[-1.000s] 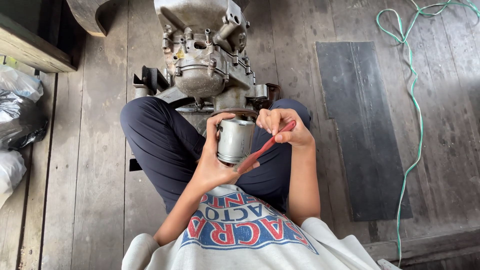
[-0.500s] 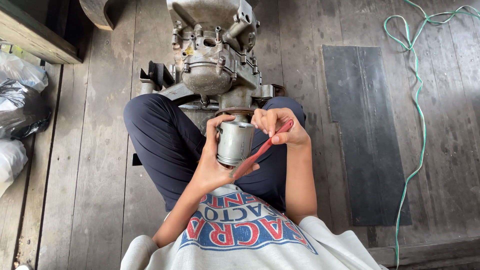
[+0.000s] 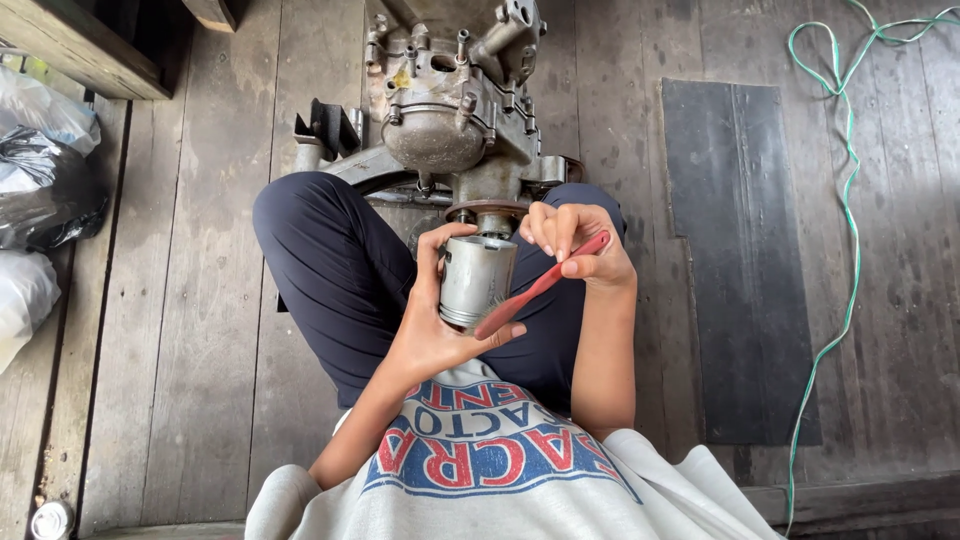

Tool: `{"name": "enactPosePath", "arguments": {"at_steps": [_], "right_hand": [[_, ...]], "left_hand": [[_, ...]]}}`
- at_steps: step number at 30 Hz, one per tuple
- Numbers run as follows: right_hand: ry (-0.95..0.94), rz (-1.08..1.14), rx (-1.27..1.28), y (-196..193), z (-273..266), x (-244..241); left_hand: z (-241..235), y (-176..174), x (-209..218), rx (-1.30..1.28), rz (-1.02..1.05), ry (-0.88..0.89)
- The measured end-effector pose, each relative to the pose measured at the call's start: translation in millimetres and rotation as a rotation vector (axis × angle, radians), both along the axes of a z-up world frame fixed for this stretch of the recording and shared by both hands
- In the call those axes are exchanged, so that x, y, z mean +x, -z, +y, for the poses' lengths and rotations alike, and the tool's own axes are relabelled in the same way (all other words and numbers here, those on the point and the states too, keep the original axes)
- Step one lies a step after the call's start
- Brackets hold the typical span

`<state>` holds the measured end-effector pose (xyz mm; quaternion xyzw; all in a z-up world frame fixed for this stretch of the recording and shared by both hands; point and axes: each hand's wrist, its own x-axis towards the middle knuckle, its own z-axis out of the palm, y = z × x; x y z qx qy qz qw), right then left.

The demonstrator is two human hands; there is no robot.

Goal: Cleaning an engine piston by scrubbing it with a brush.

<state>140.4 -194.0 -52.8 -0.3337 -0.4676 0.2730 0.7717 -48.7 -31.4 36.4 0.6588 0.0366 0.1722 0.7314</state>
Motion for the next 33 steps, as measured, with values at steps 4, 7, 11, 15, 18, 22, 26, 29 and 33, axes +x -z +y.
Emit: {"name": "enactPosePath", "arguments": {"at_steps": [4,7,11,15,18,22,26,29,33], "right_hand": [[0.009,0.010,-0.009,2,-2,5],[0.028,0.038,-0.008,5,-6,7],[0.042,0.049,0.000,8,-8,11],[0.037,0.051,0.008,8,-5,16],[0.045,0.051,-0.006,10,-9,23],[0.077,0.085,0.011,21,-20,36],[0.129,0.185,0.032,19,-37,49],[0.127,0.220,0.129,18,-46,54],[0.115,0.161,0.236,25,-38,53]], "left_hand": [[3,1,4,-0.005,0.007,-0.011],[2,2,10,-0.002,-0.006,-0.016],[-1,5,21,0.010,0.002,0.004],[-3,8,30,0.029,0.019,0.011],[-6,4,35,0.052,0.007,0.001],[-15,6,45,0.100,0.025,-0.025],[-37,15,70,0.082,-0.054,-0.059],[-52,12,89,0.084,-0.126,-0.066],[-60,-7,97,0.095,-0.197,-0.052]]}}
